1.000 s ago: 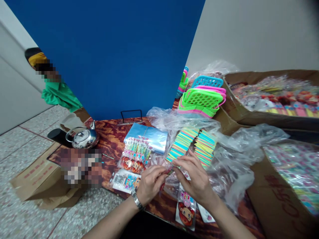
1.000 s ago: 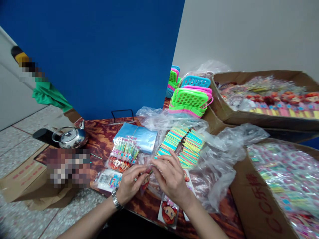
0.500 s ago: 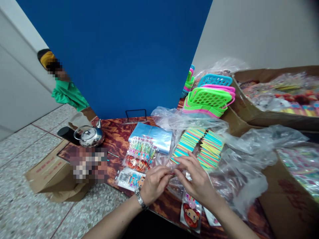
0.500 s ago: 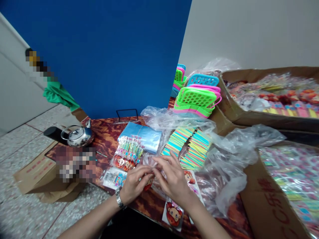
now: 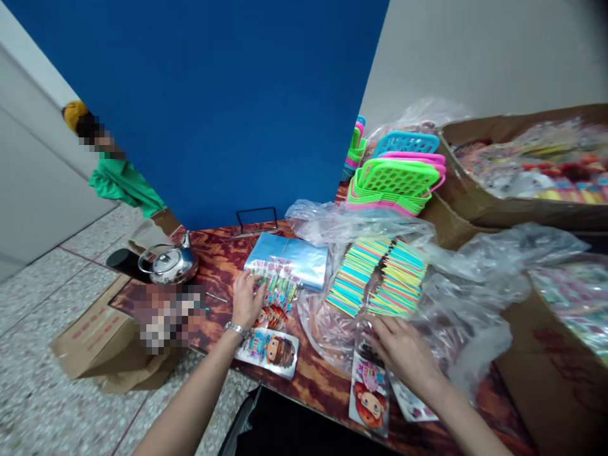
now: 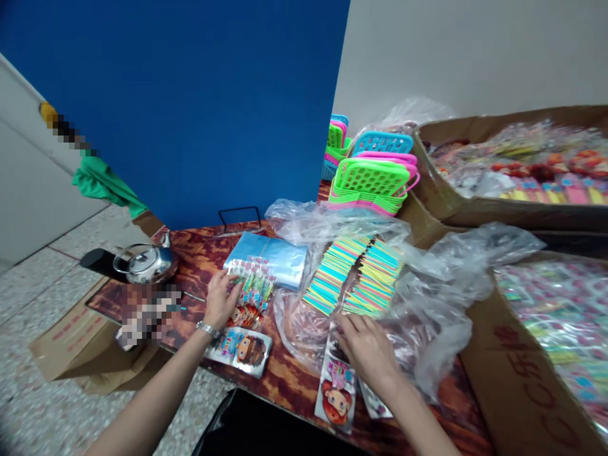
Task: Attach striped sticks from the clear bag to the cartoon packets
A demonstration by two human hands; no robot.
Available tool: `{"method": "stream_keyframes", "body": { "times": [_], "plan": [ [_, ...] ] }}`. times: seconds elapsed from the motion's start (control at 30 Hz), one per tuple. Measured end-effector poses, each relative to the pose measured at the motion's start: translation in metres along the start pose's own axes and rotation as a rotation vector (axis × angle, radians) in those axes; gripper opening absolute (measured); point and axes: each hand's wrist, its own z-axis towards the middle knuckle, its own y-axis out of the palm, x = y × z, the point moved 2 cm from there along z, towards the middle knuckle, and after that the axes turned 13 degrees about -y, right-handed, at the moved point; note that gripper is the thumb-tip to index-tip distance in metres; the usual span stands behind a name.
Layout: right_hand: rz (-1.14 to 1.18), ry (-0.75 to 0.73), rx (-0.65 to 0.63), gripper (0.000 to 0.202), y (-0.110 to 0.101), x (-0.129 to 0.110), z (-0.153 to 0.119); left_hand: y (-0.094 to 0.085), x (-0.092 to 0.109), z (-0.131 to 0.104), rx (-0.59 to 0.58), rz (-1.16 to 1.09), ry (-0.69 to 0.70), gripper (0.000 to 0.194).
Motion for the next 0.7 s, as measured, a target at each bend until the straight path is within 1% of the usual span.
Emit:
{"method": "stream_keyframes", "body": {
  "times": [0.07,0.13,0.23,0.3,0.37,0.43,0.47,0.5,0.53,0.57,0.63,0.7],
  "plan": [
    [-0.052,0.037,-0.096,0.027,0.005,0.001,-0.010,0.010,-0.003,0.002,0.062,-0.008,-0.017,0.019],
    [-0.057,0.076,-0.169,0.029,0.008,0.002,-0.016,0.016,-0.005,0.005,0.105,-0.025,-0.024,0.019],
    [-0.004,0.122,-0.213,0.023,0.012,0.007,-0.018,0.020,-0.006,0.009,0.109,-0.028,-0.011,0.023],
    [0.053,0.130,-0.193,0.013,0.017,0.012,-0.017,0.016,-0.003,0.011,0.091,-0.012,0.003,0.026],
    [0.087,0.120,-0.149,0.003,0.024,0.016,-0.017,0.005,0.004,0.009,0.133,-0.001,0.014,0.031],
    [0.074,0.092,-0.103,0.007,0.029,0.018,-0.017,-0.008,0.020,0.000,0.204,-0.028,0.055,0.037],
    [0.054,0.075,-0.086,0.010,0.030,0.019,-0.017,-0.013,0.031,-0.008,0.218,-0.062,0.092,0.038],
    [0.031,0.062,-0.075,0.011,0.029,0.019,-0.017,-0.016,0.044,-0.018,0.194,-0.111,0.144,0.038],
    [0.011,0.055,-0.066,0.013,0.026,0.019,-0.017,-0.016,0.058,-0.031,0.138,-0.174,0.185,0.036],
    [0.007,0.051,-0.055,0.015,0.021,0.018,-0.016,-0.014,0.073,-0.044,0.034,-0.239,0.223,0.034],
    [0.066,0.049,-0.004,0.015,0.006,0.016,-0.012,-0.002,0.099,-0.073,-0.256,-0.350,0.264,0.035],
    [0.209,0.035,0.100,0.013,-0.014,0.011,-0.006,0.013,0.119,-0.096,-0.482,-0.432,0.222,0.040]
  ]
}}
